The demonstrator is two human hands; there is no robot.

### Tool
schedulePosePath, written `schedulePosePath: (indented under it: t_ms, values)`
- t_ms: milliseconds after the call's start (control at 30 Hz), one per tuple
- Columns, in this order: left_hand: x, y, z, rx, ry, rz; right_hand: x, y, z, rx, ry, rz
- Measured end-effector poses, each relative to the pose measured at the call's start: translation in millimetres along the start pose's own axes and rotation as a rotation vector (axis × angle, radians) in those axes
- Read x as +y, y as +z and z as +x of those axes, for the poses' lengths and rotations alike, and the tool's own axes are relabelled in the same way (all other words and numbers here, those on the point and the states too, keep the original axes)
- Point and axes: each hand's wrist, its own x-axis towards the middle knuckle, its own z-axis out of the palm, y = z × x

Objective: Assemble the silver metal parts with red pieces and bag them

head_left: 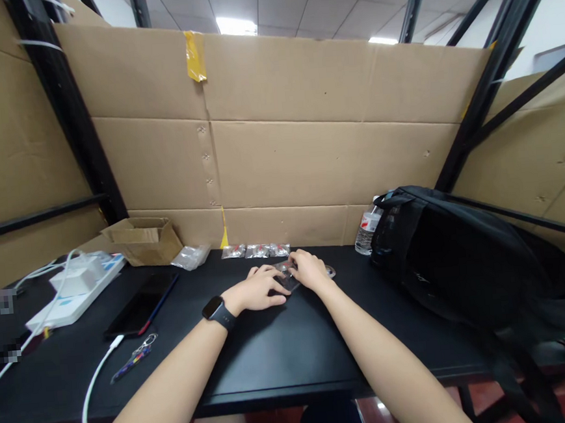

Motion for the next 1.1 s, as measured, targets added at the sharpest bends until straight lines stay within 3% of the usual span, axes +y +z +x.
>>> schedulePosePath:
  t_ms: [133,233,500,667,833,1100]
  values:
    - [-0.9,-3.0,2.7,0.208,0.014,-0.025,17.6,-10.1,2.1,-0.131,-0.190,0.415]
    - [-1.5,0.5,5.2,0.292,-0.041,-0.015,29.4,-17.5,1.5,-0.108,-0.163,0.577]
    - [-10.6,8.5,6.5,0.330,-0.125,0.086,23.5,-9.4,-1.4,-0.231,-0.241,0.457]
    - [-18.4,6.4,7.7,0.333,-0.174,0.025,21.9,-11.4,0.1,-0.198,-0.293,0.467]
    - [-22.3,2.7,6.6,0.356,-0.266,-0.090,29.9,-15.9,0.7,-0.209,-0.157,0.525]
    - [-26.9,9.0,11.7,0.427,-0.399,-0.358,31.8,-11.6,3.0,-0.213,0.089,0.950]
